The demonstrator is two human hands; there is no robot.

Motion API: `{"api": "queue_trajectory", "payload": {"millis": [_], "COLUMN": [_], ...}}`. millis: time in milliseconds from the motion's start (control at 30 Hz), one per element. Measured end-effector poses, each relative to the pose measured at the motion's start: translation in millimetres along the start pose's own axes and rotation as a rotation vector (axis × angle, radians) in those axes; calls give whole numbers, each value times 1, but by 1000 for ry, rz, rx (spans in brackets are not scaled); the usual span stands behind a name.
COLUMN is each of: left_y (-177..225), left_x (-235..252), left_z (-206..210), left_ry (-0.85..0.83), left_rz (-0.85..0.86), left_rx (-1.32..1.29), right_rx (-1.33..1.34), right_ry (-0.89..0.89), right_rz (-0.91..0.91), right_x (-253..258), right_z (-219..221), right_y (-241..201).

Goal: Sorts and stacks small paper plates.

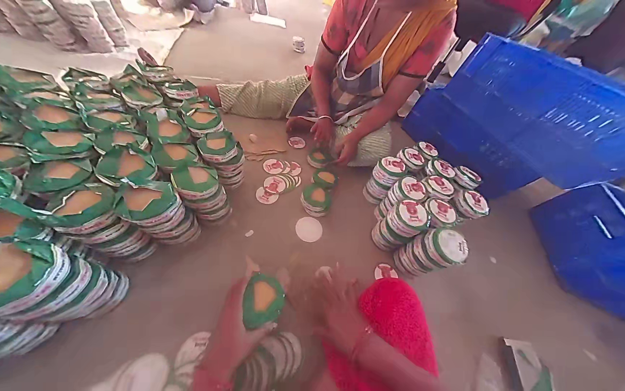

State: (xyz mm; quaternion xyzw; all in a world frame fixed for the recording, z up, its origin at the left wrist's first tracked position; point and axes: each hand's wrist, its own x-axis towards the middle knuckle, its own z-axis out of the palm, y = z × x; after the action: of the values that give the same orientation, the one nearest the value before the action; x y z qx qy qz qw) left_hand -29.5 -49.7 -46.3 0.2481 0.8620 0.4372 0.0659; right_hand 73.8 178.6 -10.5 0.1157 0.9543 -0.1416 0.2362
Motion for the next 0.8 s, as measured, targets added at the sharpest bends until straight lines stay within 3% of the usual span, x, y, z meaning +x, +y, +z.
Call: {"api": "queue_trajectory", "payload": {"millis": [400, 667, 733, 800], "left_y": [3, 1, -1, -8], "left_x": [0, 0, -4, -9], "left_z": [-1, 0, 2, 7], "left_ry": [-26, -41, 8, 85], "left_rz": [-80, -96, -103, -85], "left_rx": [17, -6, -56, -188], "right_rx": [-126, -138, 63, 442], "right_ry": [-34, -54, 47, 231], "right_rz": [12, -53, -102, -223], "right_x": [34, 20, 16, 14], "right_z": [-1, -7, -6, -1], "right_y": [-6, -4, -1, -5]}}
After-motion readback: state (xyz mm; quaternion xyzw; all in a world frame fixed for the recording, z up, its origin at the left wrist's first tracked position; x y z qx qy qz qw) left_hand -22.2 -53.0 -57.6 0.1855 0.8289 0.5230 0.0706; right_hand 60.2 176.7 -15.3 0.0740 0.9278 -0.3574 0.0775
